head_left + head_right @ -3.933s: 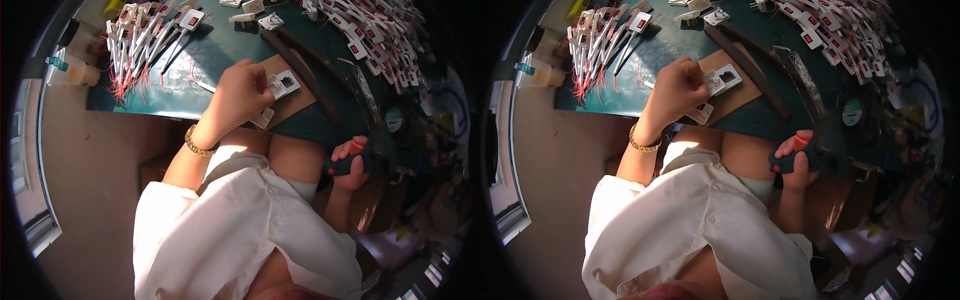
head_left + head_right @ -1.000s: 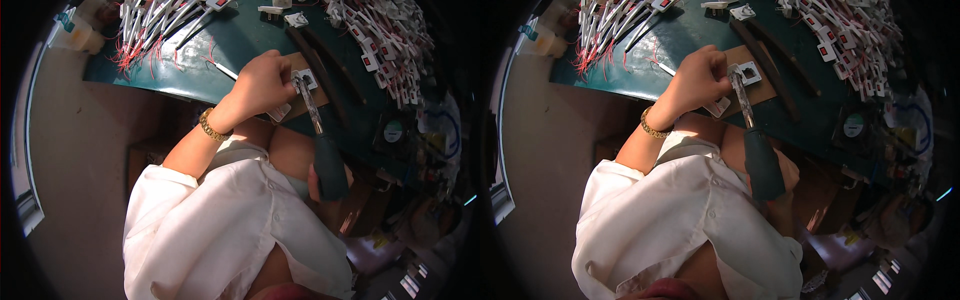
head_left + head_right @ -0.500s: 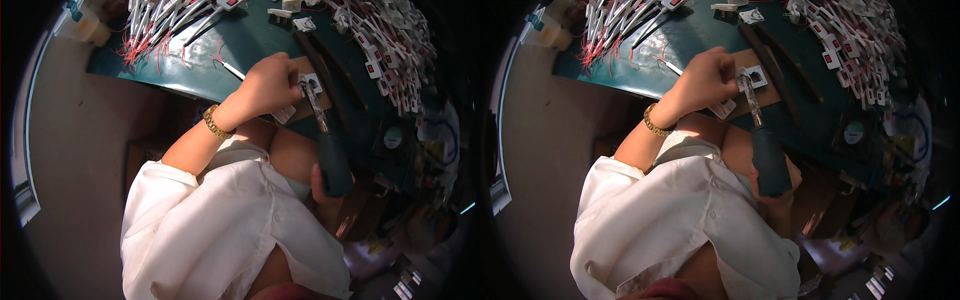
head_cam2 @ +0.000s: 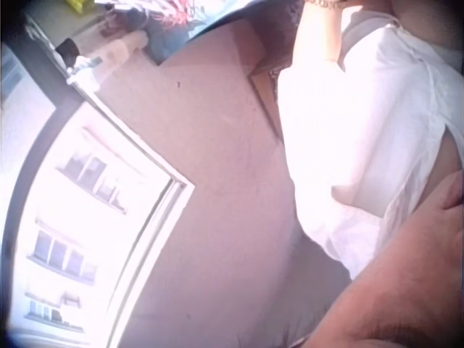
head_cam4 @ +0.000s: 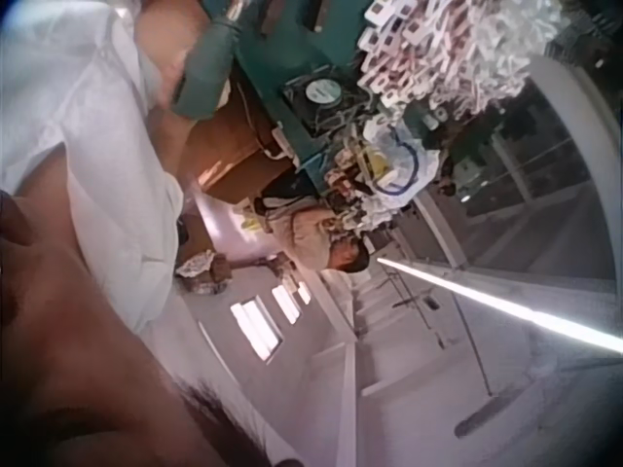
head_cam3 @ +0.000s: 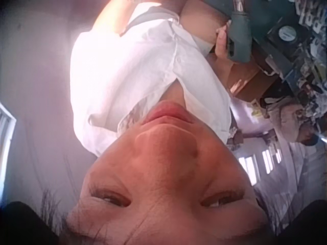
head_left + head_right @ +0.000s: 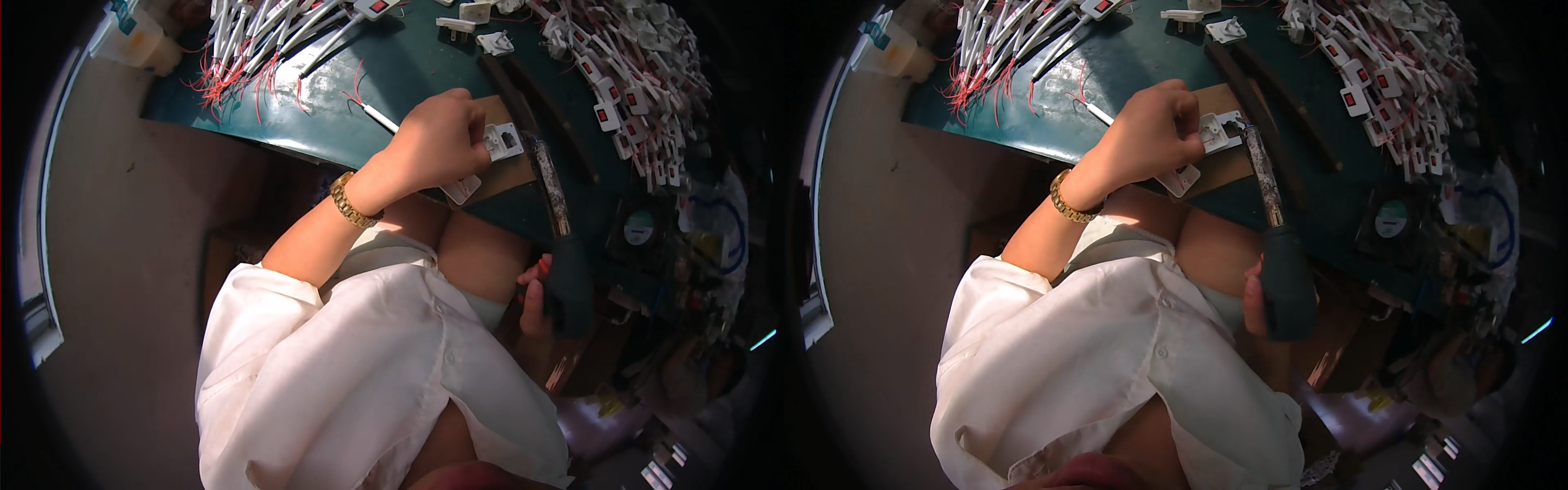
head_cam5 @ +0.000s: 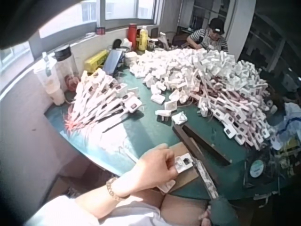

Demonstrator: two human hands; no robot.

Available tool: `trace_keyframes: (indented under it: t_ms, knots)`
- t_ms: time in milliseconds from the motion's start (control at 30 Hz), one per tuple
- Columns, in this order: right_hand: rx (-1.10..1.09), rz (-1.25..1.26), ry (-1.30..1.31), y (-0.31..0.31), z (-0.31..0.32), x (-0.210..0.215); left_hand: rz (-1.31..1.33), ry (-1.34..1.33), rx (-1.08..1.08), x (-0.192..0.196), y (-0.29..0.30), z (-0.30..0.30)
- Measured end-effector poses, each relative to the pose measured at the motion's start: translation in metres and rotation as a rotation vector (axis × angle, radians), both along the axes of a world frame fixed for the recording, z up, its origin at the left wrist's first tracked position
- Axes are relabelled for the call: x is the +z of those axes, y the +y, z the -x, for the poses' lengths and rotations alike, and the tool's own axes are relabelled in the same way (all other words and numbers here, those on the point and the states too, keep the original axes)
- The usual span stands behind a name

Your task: Assembling small electronic components using a handheld soldering or heating tool on an industrial assembly line.

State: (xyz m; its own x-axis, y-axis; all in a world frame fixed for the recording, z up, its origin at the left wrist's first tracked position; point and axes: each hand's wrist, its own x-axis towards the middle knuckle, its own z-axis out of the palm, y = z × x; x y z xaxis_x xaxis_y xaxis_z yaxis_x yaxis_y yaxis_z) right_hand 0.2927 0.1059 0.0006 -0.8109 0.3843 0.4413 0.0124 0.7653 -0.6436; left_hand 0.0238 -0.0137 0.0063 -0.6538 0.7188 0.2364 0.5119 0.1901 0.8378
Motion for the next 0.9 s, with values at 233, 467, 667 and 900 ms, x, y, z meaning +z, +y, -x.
trace_keyframes:
  t_ms: [233,467,667,900]
  knots:
    - [-0.154,0.309,-0.009,-0.007,-0.012,-0.024,-0.005,0.012,0.017,0.003,-0.005,-0.008]
    - [0.021,0.051,0.033,0.002,-0.006,-0.018,0.020,0.176,0.162,0.001,-0.005,-0.021]
    - [-0.091,0.235,-0.047,-0.006,-0.011,-0.017,0.008,0.157,0.202,0.001,0.000,-0.022]
    - [0.218,0.298,0.001,-0.005,0.002,-0.017,-0.031,0.148,0.223,-0.001,0.000,-0.024]
